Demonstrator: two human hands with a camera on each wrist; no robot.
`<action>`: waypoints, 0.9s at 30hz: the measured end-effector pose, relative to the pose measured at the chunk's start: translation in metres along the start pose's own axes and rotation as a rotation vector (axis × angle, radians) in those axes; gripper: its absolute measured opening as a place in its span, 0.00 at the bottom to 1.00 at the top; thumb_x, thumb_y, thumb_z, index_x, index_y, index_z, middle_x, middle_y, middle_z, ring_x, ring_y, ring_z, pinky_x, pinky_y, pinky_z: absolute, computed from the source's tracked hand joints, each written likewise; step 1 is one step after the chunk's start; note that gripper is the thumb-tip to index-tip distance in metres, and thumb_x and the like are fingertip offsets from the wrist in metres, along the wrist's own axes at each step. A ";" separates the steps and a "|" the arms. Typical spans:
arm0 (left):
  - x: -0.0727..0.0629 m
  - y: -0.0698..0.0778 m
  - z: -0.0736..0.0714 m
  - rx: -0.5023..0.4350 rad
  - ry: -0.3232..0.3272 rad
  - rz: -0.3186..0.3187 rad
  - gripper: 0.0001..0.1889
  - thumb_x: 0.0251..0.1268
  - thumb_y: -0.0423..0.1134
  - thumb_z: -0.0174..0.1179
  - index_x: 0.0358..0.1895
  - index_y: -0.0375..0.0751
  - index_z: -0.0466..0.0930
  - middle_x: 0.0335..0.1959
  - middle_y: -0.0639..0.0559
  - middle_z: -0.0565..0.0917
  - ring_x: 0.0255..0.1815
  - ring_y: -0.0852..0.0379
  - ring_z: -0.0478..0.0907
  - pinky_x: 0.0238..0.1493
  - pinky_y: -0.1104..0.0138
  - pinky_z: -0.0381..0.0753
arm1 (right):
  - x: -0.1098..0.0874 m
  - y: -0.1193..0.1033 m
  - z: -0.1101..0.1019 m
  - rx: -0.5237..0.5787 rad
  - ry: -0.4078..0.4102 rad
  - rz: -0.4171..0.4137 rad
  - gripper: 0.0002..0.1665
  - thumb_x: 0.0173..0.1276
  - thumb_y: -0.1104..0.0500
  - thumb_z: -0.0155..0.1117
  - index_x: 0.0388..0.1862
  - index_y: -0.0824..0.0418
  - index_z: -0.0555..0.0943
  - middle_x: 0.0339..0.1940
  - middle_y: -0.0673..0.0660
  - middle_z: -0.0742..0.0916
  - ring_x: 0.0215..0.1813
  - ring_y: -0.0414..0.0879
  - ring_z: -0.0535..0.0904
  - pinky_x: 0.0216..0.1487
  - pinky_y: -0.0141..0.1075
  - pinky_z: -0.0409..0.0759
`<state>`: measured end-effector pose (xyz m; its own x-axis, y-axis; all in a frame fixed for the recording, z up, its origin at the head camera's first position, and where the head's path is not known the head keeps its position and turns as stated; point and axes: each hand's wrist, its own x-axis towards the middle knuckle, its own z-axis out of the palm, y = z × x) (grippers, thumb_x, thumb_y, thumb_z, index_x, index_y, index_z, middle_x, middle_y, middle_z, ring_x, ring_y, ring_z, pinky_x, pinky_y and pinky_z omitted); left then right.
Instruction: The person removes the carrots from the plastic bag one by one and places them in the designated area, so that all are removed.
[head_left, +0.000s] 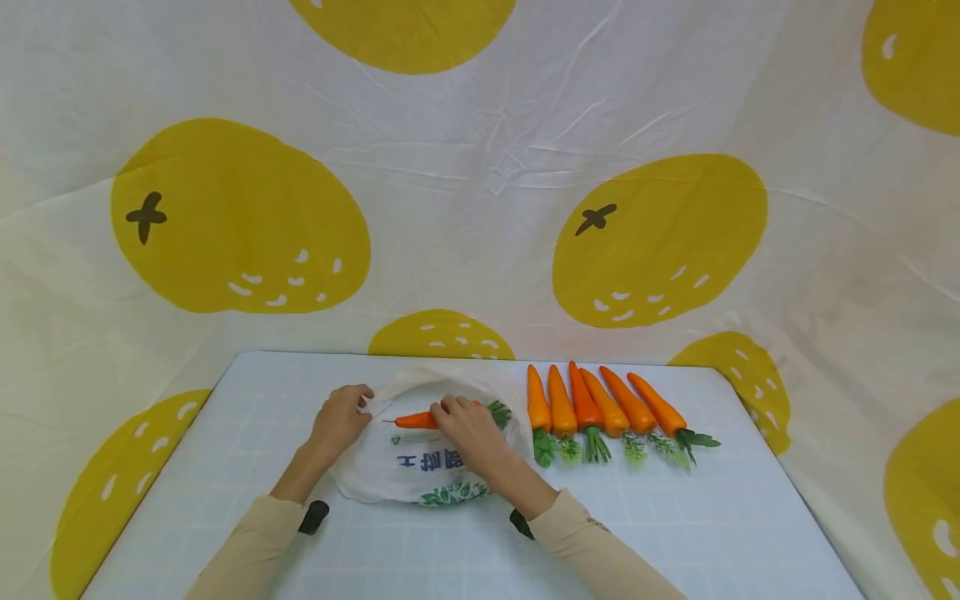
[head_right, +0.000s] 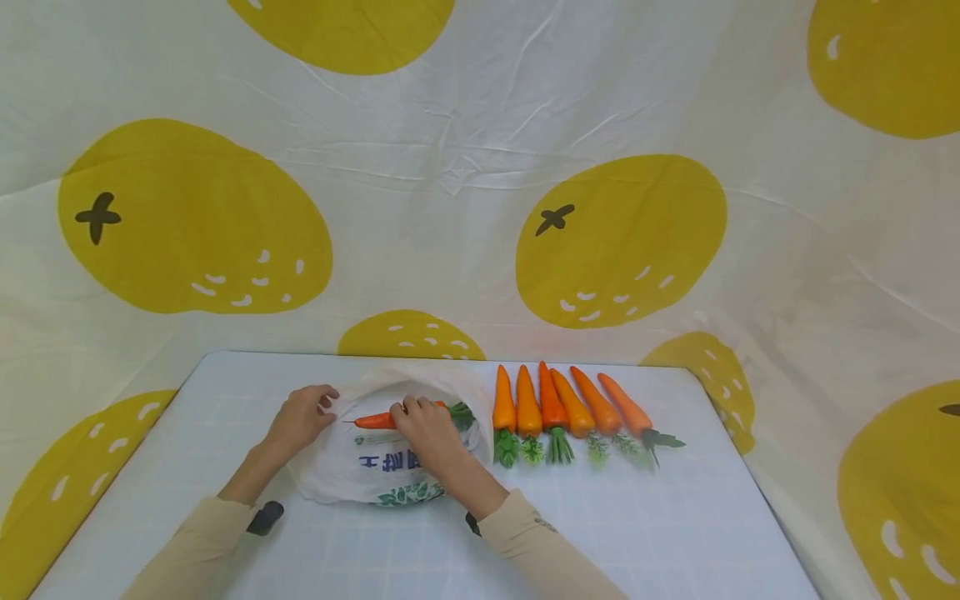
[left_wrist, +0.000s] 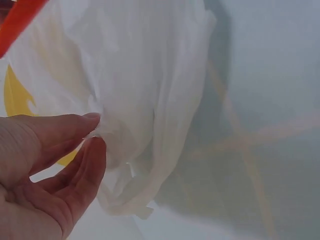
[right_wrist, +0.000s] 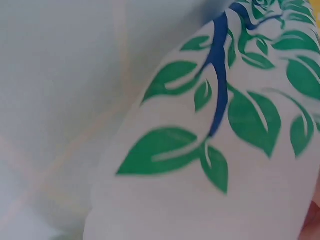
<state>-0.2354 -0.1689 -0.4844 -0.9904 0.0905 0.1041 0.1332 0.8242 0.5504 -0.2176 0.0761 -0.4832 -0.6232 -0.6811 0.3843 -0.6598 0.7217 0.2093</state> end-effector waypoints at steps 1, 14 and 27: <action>-0.001 -0.001 0.000 -0.003 0.006 0.005 0.13 0.59 0.21 0.65 0.48 0.25 0.81 0.37 0.36 0.83 0.37 0.42 0.83 0.38 0.51 0.84 | 0.000 0.001 -0.002 0.031 0.007 0.001 0.16 0.66 0.63 0.74 0.50 0.57 0.81 0.40 0.52 0.84 0.40 0.44 0.82 0.40 0.31 0.82; -0.002 -0.013 0.004 -0.081 0.050 0.001 0.11 0.60 0.20 0.65 0.46 0.25 0.82 0.33 0.39 0.83 0.34 0.46 0.81 0.39 0.52 0.83 | 0.005 0.012 -0.027 0.412 0.157 0.136 0.24 0.62 0.56 0.79 0.55 0.60 0.83 0.44 0.55 0.87 0.40 0.47 0.85 0.48 0.36 0.86; -0.002 -0.016 0.005 -0.106 0.089 0.002 0.09 0.61 0.21 0.64 0.45 0.26 0.82 0.33 0.39 0.83 0.36 0.44 0.81 0.41 0.51 0.82 | 0.000 0.041 -0.044 1.056 0.166 0.432 0.24 0.63 0.59 0.77 0.56 0.66 0.84 0.46 0.61 0.89 0.47 0.54 0.88 0.48 0.44 0.87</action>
<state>-0.2354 -0.1794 -0.4970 -0.9838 0.0381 0.1754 0.1425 0.7599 0.6342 -0.2257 0.1113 -0.4349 -0.8716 -0.3213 0.3703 -0.4761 0.3746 -0.7956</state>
